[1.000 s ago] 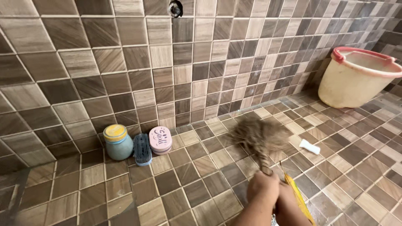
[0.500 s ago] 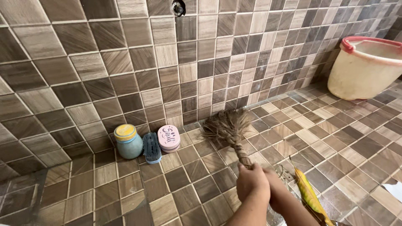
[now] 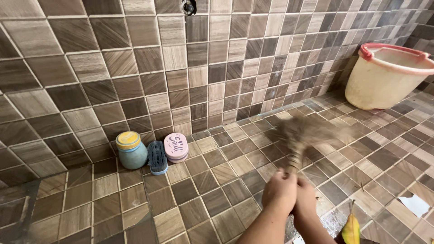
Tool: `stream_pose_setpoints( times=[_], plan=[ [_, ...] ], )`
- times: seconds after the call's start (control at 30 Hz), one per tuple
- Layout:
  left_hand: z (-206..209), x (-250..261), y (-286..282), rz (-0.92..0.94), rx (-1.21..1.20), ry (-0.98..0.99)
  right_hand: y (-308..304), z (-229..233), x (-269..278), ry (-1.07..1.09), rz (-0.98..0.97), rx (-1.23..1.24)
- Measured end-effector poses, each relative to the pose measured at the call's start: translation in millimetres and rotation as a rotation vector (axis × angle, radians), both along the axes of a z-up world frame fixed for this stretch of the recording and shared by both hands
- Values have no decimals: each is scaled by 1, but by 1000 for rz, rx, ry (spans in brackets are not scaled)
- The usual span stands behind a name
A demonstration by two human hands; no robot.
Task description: The person sweeps the tiled floor of a bathroom using a hand broom, gathering scraps of paper and organic debris into a pile.
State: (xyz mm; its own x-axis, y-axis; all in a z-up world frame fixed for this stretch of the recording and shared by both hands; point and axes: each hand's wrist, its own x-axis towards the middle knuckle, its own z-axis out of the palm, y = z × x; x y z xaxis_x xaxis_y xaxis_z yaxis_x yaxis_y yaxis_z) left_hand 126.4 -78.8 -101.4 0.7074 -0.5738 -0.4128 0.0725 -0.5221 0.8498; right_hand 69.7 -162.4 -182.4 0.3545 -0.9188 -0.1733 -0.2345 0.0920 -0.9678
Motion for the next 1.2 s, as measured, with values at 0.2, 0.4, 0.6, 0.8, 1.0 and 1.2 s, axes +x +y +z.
stream_pose_setpoints(
  times=[0.2, 0.4, 0.6, 0.8, 1.0, 1.2],
  plan=[
    [1, -18, -1, 315, 131, 215, -10, -3, -5, 51, 217, 334],
    [-3, -29, -18, -178, 155, 174, -20, -33, -50, 31, -114, 195],
    [23, -23, -8, -89, 61, 72, -9, 5, -30, 41, -136, -58],
    [19, -29, -6, 339, 99, 286, -17, 10, -19, 183, 396, 64],
    [-24, -33, -39, 11, 204, 222, -8, -10, -45, 70, 1, 244],
    [10, -24, -21, -170, 87, 84, 4, 28, -34, 207, -210, 7]
  ],
)
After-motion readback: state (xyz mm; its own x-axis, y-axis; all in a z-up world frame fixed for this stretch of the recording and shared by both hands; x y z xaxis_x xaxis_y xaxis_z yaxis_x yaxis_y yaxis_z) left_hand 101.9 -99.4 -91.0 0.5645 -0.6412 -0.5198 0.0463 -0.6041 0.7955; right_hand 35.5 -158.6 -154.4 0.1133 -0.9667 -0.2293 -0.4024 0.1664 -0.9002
